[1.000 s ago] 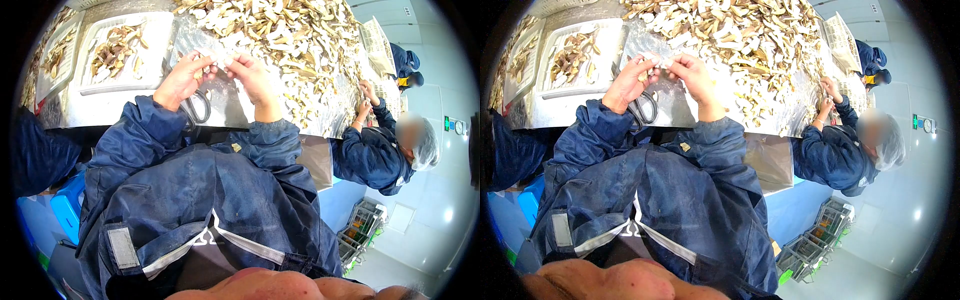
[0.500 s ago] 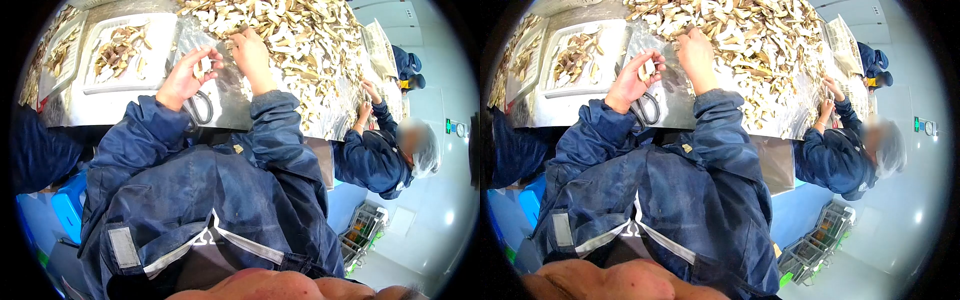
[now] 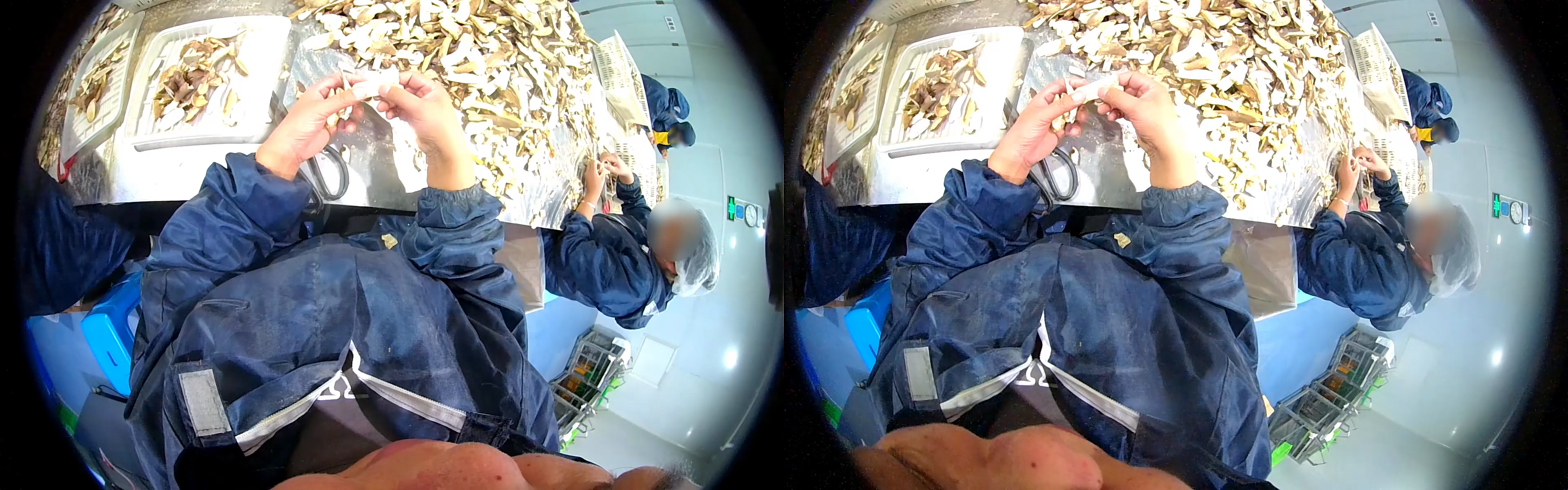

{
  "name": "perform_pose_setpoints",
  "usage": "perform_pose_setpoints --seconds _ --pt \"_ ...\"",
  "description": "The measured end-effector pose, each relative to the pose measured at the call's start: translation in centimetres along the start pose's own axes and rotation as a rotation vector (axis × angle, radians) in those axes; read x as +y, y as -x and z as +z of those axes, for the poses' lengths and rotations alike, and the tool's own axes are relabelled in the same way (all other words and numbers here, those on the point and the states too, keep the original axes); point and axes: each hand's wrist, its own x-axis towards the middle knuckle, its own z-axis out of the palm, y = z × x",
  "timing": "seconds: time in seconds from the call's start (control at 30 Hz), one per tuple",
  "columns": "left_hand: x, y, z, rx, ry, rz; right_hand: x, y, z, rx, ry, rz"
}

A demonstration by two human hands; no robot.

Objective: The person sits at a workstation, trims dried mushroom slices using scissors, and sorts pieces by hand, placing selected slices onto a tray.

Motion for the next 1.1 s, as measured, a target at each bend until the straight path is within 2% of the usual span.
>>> perform_pose_setpoints --seconds 0.3,0.47,0.7,0.8,0.9,0.93,1.03,1.07,1.1 --pt "-0.1 0.1 -0.2 -0.024 -0.089 -0.068 -0.8 0.9 -0.3 -0.093 0.149 0.111" --pt "-0.3 0.1 -0.1 -0.010 -0.098 -0.083 -1.0 1.4 0.4 -0.093 0.177 0.084" --pt "0.3 0.5 0.4 -0.049 -0.108 -0.086 0.1 1.6 0.1 -0.144 0.016 0.101" --pt "0.4 0.6 0.3 -0.090 -0.051 -0.093 0.7 1.6 -0.5 -0.191 -0.179 0.147" --pt "0.2 0.4 -0.1 -0.068 0.038 -0.074 0.8 1.9 -2.4 -0.090 -0.034 0.165" --pt "0.3 0.4 0.0 -0.025 0.056 -0.049 0.3 2.2 -3.3 -0.096 0.248 0.140" --pt "0.2 0.3 -0.2 0.029 0.098 0.004 0.9 2.6 -5.6 0.116 0.898 -0.046" --pt "0.3 0.4 -0.2 0.036 0.107 0.039 0.2 2.8 -5.5 0.260 1.204 -0.198" --pt "0.5 0.4 -0.1 0.044 0.115 0.074 -0.1 2.6 -5.4 0.310 1.177 -0.220"
